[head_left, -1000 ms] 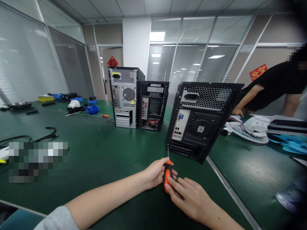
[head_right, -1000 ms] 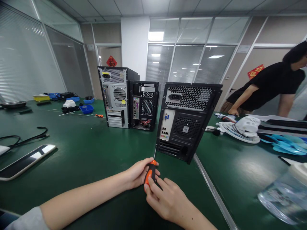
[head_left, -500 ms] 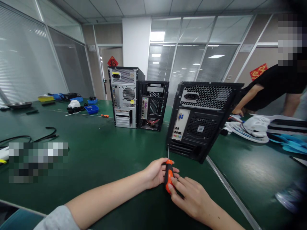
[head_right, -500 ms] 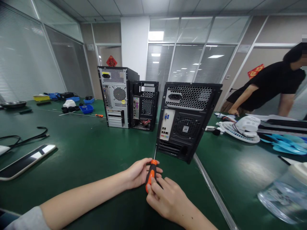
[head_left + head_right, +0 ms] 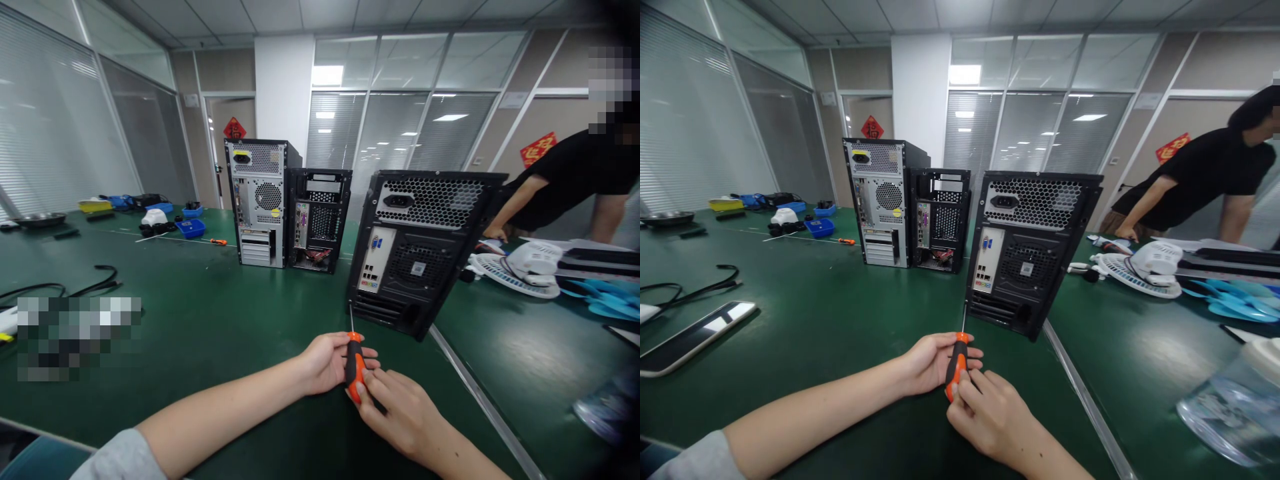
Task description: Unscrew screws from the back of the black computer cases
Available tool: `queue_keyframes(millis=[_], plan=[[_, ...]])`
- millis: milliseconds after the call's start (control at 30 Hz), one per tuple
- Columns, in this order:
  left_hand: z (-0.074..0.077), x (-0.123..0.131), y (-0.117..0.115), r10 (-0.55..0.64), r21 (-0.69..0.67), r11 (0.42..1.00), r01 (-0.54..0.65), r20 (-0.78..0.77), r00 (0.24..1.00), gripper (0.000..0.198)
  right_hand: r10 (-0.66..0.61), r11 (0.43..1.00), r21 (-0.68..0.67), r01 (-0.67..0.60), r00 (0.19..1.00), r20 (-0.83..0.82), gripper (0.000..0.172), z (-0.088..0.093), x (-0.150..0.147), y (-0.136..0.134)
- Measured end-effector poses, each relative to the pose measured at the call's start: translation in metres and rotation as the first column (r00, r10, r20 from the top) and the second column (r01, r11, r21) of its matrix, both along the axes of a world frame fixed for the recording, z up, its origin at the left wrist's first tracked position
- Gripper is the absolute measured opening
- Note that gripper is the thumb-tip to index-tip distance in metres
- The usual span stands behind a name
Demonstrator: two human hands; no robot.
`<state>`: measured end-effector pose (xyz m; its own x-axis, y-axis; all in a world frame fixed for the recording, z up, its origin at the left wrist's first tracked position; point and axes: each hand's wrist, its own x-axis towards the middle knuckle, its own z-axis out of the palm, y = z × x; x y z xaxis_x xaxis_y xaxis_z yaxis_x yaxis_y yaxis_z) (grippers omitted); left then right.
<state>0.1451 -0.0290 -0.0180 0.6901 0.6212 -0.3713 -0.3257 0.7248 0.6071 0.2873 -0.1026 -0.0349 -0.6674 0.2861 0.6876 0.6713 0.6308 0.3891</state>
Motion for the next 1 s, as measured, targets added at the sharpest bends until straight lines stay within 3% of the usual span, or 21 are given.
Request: queue_keyframes(millis=[433,733,1000], plan=[[0.002,0.0,-0.003,0.017,0.023,1.0,-0.018,0.048,0.999,0.024,-0.028,0.998,-0.048,0.027,0.999,-0.024,0.025,-0.011,0.004,0.0],[-0.007,0.0,0.0,0.01,0.062,0.998,-0.014,0.073,0.997,0.023,-0.004,1.0,0.023,0.005,0.999,-0.048,0.023,0.0,0.001,0.0],[-0.007,0.001,0.0,0.031,0.07,0.997,-0.037,0.079,0.996,0.02,-0.023,0.996,0.079,0.027,0.999,-0.049,0.007,0.003,0.002,0.003]])
